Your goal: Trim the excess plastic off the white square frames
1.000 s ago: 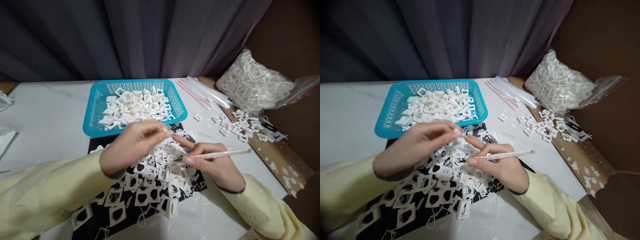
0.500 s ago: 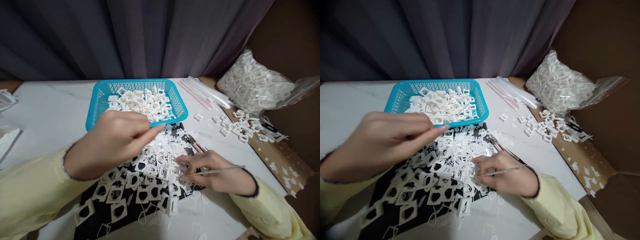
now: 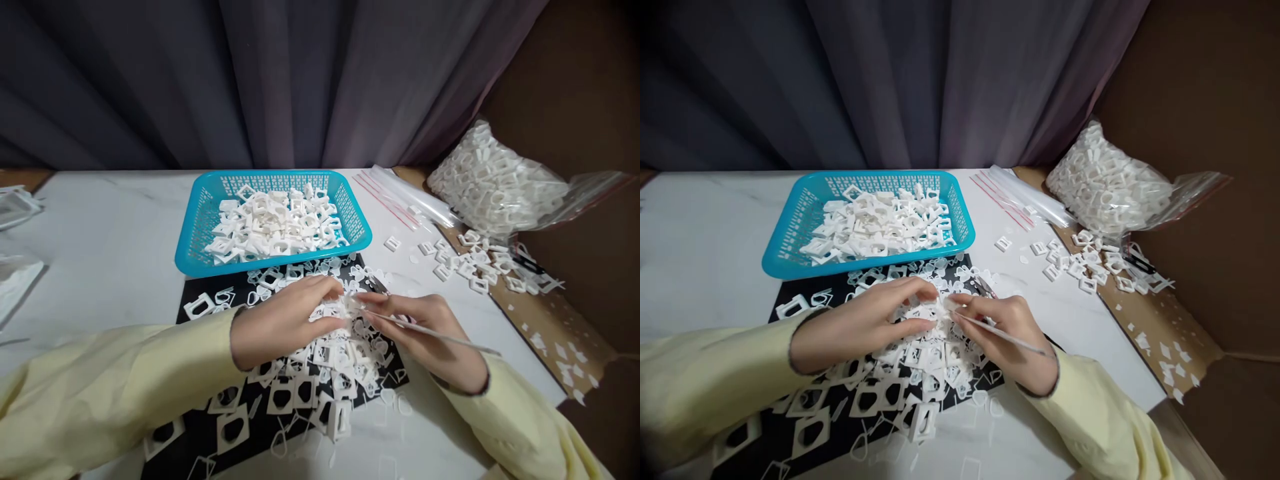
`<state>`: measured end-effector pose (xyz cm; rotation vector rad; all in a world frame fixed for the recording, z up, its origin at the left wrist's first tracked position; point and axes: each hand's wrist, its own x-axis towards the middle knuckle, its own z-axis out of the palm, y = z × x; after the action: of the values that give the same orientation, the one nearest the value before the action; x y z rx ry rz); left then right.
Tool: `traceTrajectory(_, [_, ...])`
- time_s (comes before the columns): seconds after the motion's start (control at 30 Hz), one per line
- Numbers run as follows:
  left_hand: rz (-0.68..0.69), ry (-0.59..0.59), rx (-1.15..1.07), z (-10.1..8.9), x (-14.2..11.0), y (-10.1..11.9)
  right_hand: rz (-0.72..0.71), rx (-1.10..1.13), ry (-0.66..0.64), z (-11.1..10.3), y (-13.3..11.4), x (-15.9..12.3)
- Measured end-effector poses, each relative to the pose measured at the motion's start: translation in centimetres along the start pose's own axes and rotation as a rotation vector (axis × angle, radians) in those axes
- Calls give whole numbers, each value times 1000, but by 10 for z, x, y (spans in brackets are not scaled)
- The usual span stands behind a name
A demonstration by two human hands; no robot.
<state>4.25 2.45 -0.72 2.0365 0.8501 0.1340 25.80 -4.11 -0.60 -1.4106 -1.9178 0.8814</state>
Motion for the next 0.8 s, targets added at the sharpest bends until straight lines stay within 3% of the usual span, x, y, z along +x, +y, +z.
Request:
traceTrajectory(0.1, [40,33,56,3,3,-3,42,50,-41,4,7,3])
traceTrajectory(0.47, [134,94,217,13,8,-15,166,201,48,19,22,19])
traceTrajectory(0.63, [167,214,225,19,10,-20,133,259,115,25,16,15])
traceTrajectory(0.8, [116,294,42,15,12,-17,55,287,158,29,7,10])
